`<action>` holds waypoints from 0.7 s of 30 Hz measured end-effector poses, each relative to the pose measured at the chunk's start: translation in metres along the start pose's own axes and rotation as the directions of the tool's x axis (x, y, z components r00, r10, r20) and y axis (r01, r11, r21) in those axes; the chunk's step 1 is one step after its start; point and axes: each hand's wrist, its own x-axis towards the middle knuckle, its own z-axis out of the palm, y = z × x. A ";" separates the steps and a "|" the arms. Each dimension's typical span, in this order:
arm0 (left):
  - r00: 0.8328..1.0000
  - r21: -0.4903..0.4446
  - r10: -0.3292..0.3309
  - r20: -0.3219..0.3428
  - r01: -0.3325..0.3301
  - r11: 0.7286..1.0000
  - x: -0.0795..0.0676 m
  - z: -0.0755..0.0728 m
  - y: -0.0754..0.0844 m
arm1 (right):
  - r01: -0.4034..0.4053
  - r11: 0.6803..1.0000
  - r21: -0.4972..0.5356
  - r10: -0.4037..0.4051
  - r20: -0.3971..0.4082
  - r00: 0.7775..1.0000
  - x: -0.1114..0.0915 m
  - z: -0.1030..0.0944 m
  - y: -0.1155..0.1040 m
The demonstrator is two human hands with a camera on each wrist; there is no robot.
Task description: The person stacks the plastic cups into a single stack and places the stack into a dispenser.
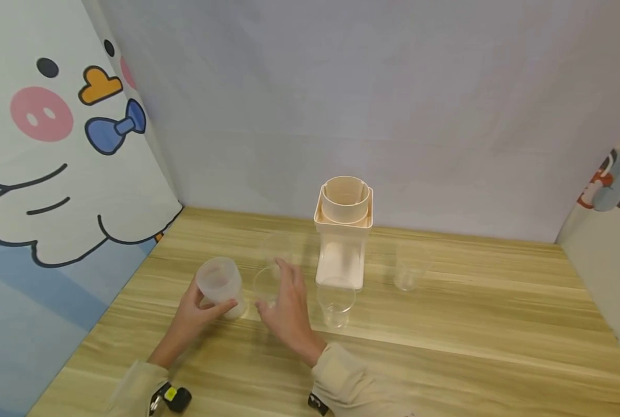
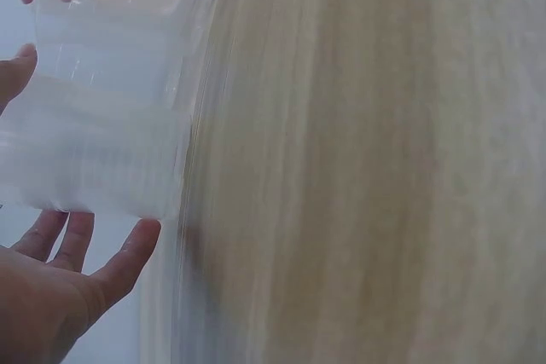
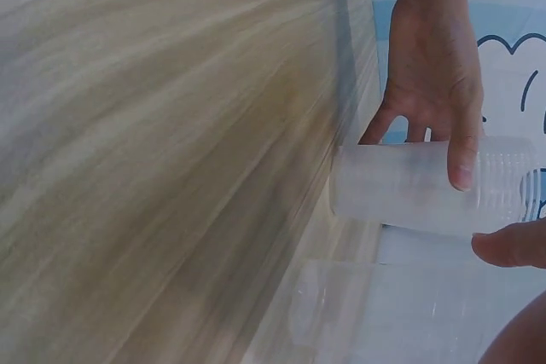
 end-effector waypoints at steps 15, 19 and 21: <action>1.000 -0.001 -0.005 0.008 0.005 1.000 0.000 -0.001 -0.001 | -0.068 0.996 0.049 0.068 0.002 0.998 -0.001 0.007 0.011; 1.000 -0.008 -0.005 0.009 0.005 1.000 0.000 -0.001 -0.002 | -0.096 0.992 0.077 0.094 0.027 0.995 -0.003 0.008 0.015; 1.000 -0.010 -0.003 0.010 0.003 1.000 0.000 -0.001 -0.001 | -0.111 0.990 0.089 0.108 0.039 0.993 -0.004 0.009 0.016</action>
